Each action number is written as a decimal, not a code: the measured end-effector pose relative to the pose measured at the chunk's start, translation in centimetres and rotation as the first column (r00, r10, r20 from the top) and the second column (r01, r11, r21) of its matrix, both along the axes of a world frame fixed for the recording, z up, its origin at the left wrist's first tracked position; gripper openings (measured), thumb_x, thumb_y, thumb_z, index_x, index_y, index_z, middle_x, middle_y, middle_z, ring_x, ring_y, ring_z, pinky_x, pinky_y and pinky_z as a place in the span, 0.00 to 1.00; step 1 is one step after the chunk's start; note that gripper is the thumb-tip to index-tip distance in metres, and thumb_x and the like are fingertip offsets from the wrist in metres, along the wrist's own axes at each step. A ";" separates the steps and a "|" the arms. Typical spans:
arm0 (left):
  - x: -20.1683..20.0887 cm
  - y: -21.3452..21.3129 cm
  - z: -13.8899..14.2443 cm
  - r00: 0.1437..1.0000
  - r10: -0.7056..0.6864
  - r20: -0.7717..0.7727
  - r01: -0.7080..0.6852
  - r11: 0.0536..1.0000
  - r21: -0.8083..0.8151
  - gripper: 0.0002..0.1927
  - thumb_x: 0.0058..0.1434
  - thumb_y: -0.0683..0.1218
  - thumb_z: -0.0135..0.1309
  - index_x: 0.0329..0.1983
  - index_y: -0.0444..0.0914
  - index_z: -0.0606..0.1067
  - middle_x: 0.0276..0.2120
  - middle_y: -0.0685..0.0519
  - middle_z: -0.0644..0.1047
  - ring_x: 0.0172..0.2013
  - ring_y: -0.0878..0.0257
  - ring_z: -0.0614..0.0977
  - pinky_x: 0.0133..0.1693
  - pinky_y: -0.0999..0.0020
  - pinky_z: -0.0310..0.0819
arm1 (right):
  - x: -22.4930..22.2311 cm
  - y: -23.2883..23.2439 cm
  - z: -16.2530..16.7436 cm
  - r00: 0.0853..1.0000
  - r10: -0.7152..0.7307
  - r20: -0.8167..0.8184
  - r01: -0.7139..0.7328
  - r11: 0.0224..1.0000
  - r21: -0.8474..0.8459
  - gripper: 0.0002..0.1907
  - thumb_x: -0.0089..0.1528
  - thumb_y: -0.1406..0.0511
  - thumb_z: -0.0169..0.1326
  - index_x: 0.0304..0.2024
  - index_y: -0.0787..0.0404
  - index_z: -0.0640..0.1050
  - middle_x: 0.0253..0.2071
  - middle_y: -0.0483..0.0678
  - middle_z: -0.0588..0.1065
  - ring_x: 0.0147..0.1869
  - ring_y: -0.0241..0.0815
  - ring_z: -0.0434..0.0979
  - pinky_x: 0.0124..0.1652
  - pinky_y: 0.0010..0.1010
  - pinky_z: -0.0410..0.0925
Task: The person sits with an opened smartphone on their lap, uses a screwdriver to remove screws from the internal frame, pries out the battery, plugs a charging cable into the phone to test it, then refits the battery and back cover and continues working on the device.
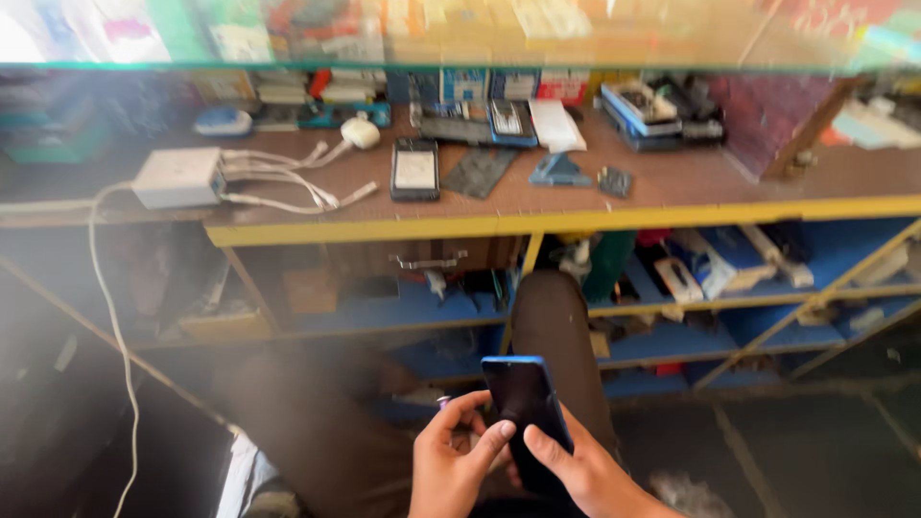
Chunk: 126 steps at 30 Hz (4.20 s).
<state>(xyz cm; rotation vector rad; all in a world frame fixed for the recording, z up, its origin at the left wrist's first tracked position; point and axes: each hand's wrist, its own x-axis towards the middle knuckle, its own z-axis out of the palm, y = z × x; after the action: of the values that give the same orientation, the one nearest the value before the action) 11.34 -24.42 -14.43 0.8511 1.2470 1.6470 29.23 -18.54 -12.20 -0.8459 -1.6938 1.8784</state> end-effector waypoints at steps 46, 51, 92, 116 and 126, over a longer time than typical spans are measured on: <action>-2.1 3.2 0.5 0.955 -0.294 0.030 0.294 0.956 0.027 0.15 0.64 0.43 0.59 0.51 0.29 0.81 0.41 0.51 0.84 0.43 0.69 0.82 0.49 0.71 0.76 | 1.2 1.8 0.9 0.982 -0.035 -0.185 -0.001 0.982 -0.188 0.27 0.67 0.65 0.48 0.68 0.61 0.62 0.51 0.51 0.78 0.47 0.42 0.83 0.35 0.39 0.82; -3.9 3.9 3.8 0.881 -0.222 -0.418 0.270 0.961 0.058 0.14 0.64 0.45 0.61 0.50 0.34 0.82 0.41 0.50 0.85 0.41 0.67 0.84 0.45 0.69 0.79 | 1.7 2.5 1.2 0.965 -0.069 -0.254 0.010 0.974 -0.228 0.27 0.67 0.66 0.48 0.68 0.61 0.62 0.52 0.52 0.78 0.48 0.44 0.83 0.36 0.41 0.82; -0.4 4.0 8.0 0.928 0.070 0.366 0.033 0.963 -0.269 0.14 0.60 0.44 0.61 0.45 0.31 0.79 0.20 0.60 0.69 0.15 0.73 0.60 0.17 0.74 0.49 | 2.7 3.2 1.7 0.751 -0.473 -0.461 0.239 0.845 -0.478 0.29 0.65 0.73 0.45 0.69 0.54 0.62 0.61 0.49 0.73 0.64 0.46 0.73 0.61 0.44 0.67; 1.2 4.2 1.1 0.920 -0.085 0.383 0.225 0.914 -0.337 0.09 0.61 0.47 0.62 0.34 0.36 0.79 0.14 0.64 0.62 0.13 0.74 0.55 0.17 0.73 0.44 | 1.8 3.3 -0.2 0.756 -0.429 -0.495 0.288 0.896 -0.338 0.30 0.67 0.71 0.47 0.71 0.53 0.58 0.61 0.47 0.70 0.64 0.41 0.72 0.60 0.41 0.68; 0.5 4.4 1.7 0.962 -0.219 -0.161 0.152 0.924 -0.350 0.12 0.56 0.47 0.66 0.30 0.32 0.83 0.26 0.54 0.82 0.29 0.68 0.78 0.36 0.72 0.71 | 1.8 3.3 -1.0 0.781 -0.420 -0.462 0.326 0.905 -0.271 0.28 0.66 0.73 0.50 0.69 0.57 0.62 0.61 0.45 0.71 0.66 0.37 0.71 0.64 0.35 0.66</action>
<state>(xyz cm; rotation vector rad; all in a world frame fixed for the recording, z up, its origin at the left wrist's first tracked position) 11.79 -20.05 -12.75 0.9023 1.4823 1.1757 31.05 -15.28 -13.22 -0.6111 -0.9607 1.7774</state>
